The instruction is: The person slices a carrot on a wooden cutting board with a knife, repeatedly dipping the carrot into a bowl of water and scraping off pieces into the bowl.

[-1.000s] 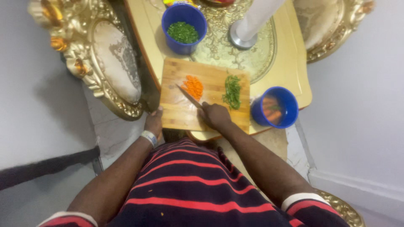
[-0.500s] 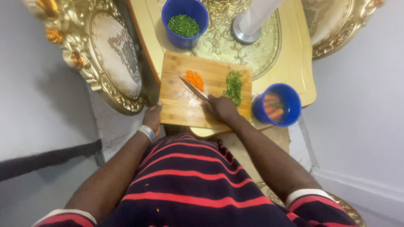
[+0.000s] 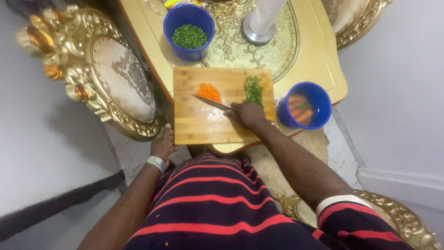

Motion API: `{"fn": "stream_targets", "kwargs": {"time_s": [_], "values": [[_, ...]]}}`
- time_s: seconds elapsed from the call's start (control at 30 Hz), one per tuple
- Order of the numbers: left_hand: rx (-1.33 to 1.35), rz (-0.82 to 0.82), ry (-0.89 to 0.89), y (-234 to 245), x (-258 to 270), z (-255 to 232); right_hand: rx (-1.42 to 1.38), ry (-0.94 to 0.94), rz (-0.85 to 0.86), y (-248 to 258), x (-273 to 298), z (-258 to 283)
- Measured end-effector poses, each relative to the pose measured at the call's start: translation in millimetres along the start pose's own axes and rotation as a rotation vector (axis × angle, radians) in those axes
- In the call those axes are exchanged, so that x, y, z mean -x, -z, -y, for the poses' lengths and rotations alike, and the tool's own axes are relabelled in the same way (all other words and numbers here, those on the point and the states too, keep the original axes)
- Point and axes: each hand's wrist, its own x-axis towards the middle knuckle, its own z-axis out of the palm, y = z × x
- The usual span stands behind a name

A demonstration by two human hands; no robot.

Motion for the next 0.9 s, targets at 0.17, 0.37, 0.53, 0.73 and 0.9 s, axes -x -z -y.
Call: {"fn": "stream_targets", "kwargs": {"time_s": [0.17,0.37,0.53,0.73,0.9], "values": [[-0.447,-0.442,-0.508,18.3,-6.0,-6.0,-0.406,-0.041,-0.273,-7.8,41.1,20.1],[-0.525,-0.323,-0.652,-12.3,18.6,-46.4,-0.594,-0.338,-0.335,-34.8,119.0,17.9],[-0.593,-0.083,-0.775,-93.0,39.5,-81.6,-0.643,-0.438,-0.402,-39.8,167.2,0.1],[-0.805,0.387,-0.949,-224.2,63.8,-114.5,-0.774,-0.719,-0.521,-44.1,233.0,-27.9],[-1.159,0.689,-0.870,-356.4,77.4,-121.4,-0.936,-0.861,-0.687,-47.4,283.0,-48.1]]}}
